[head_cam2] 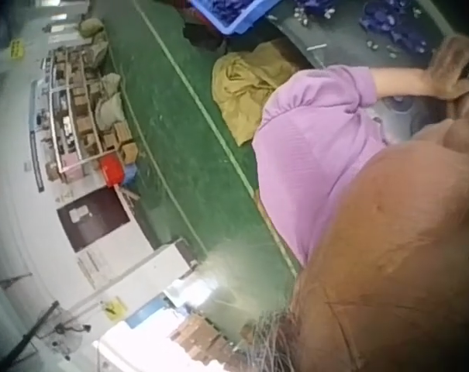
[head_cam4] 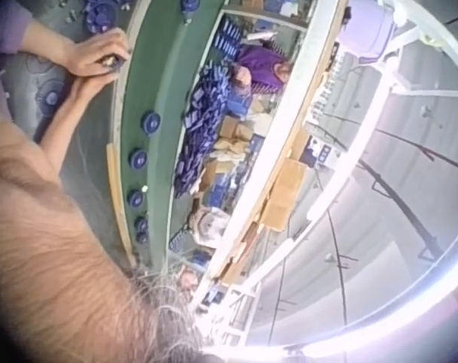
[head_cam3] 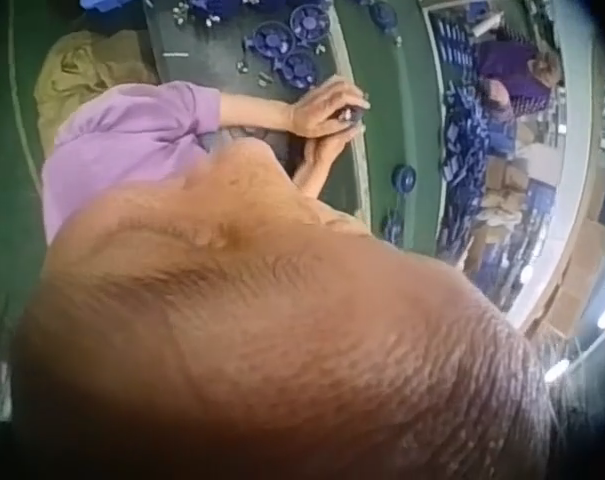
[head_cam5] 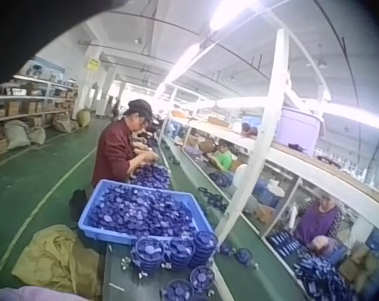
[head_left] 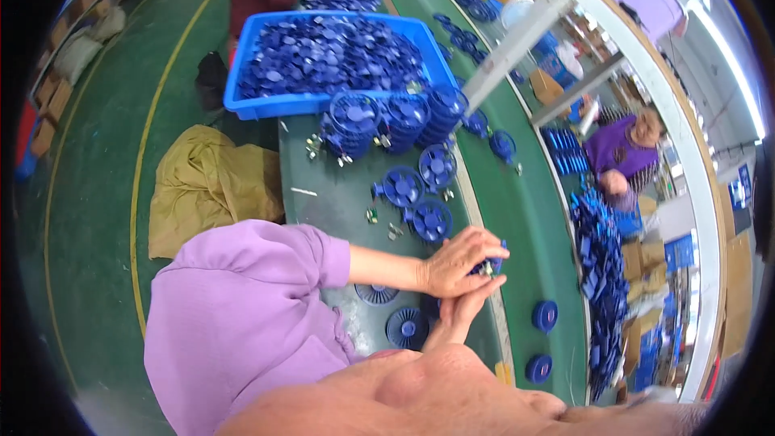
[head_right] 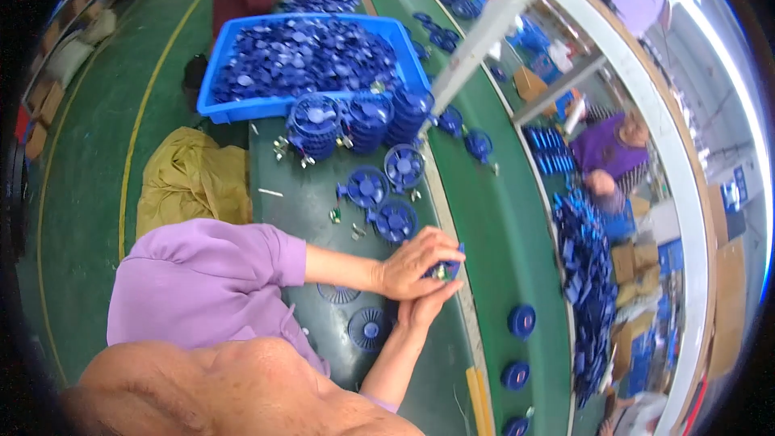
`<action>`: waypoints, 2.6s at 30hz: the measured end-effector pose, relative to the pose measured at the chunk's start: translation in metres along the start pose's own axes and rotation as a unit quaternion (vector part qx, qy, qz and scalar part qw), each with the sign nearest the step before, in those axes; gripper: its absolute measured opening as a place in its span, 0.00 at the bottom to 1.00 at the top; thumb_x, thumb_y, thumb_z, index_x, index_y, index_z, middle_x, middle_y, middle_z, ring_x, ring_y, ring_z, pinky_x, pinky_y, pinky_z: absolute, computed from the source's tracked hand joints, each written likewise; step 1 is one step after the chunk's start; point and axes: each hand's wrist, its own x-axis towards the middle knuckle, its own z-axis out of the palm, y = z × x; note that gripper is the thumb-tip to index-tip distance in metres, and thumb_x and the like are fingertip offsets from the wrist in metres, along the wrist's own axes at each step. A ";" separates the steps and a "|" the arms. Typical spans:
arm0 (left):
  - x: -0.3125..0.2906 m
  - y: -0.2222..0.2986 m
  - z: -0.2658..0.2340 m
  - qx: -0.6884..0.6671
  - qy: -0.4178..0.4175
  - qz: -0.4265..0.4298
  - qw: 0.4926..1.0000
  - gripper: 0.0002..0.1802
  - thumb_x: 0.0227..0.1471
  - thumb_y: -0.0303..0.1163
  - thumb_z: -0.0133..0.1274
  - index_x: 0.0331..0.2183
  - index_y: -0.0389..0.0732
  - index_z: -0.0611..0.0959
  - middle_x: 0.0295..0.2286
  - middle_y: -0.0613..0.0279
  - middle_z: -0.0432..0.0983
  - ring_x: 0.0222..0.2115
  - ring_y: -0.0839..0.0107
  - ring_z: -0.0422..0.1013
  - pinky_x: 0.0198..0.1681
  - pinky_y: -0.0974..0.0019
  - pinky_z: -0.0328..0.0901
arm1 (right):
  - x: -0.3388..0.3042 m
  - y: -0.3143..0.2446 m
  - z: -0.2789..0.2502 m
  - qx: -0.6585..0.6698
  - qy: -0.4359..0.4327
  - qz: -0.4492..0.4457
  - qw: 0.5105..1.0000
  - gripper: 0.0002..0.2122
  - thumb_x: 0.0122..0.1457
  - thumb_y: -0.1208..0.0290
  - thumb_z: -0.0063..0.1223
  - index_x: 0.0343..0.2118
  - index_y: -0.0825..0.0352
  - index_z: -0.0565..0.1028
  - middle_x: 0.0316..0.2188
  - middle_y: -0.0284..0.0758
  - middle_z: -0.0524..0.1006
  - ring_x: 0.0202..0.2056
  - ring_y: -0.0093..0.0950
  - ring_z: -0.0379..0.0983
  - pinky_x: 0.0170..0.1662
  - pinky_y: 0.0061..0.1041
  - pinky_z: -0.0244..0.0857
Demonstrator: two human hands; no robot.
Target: The person assembles portable fans by picking up fan bodies and grilles, pressing the grilles onto the fan bodies by hand, and setting the assembled fans onto the conveyor belt.
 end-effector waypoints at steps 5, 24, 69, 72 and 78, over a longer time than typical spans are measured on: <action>0.007 -0.016 0.009 0.001 -0.029 0.040 0.999 0.26 0.48 0.40 0.53 0.49 0.42 0.71 0.43 0.51 0.66 0.45 0.51 0.63 0.50 0.53 0.60 | 0.016 0.001 -0.011 0.017 0.091 -0.006 0.996 0.34 0.62 0.39 0.30 0.60 0.64 0.57 0.57 0.39 0.63 0.57 0.35 0.62 0.59 0.35 0.59; 0.075 -0.209 -0.089 0.431 -0.452 0.070 0.777 0.08 0.43 0.27 0.51 0.29 0.45 0.81 0.26 0.64 0.77 0.34 0.64 0.74 0.39 0.57 0.63 | -0.001 -0.049 -0.067 -0.669 0.111 -0.104 0.728 0.25 0.46 0.65 0.63 0.48 0.67 0.72 0.46 0.46 0.74 0.48 0.43 0.68 0.54 0.36 0.61; -0.013 -0.030 0.029 -0.284 0.029 -0.305 0.908 0.20 0.65 0.40 0.35 0.52 0.38 0.65 0.46 0.61 0.64 0.46 0.73 0.62 0.51 0.68 0.57 | 0.035 0.014 -0.023 -0.374 0.032 -0.298 0.878 0.30 0.62 0.48 0.38 0.59 0.67 0.57 0.57 0.47 0.61 0.59 0.41 0.57 0.60 0.35 0.51; -0.010 -0.032 0.036 -0.201 -0.013 -0.232 0.952 0.19 0.64 0.37 0.34 0.52 0.36 0.64 0.45 0.59 0.64 0.46 0.71 0.61 0.52 0.68 0.56 | 0.035 0.009 -0.025 -0.330 0.053 -0.291 0.896 0.25 0.64 0.55 0.37 0.57 0.68 0.58 0.55 0.43 0.63 0.57 0.36 0.60 0.58 0.32 0.53; 0.023 -0.071 0.065 -0.050 -0.225 -0.142 0.963 0.25 0.62 0.41 0.38 0.55 0.37 0.62 0.51 0.46 0.64 0.54 0.53 0.60 0.57 0.58 0.54 | 0.052 -0.035 -0.078 -0.418 0.172 -0.276 0.848 0.21 0.62 0.60 0.45 0.53 0.69 0.65 0.50 0.44 0.69 0.51 0.36 0.66 0.54 0.31 0.59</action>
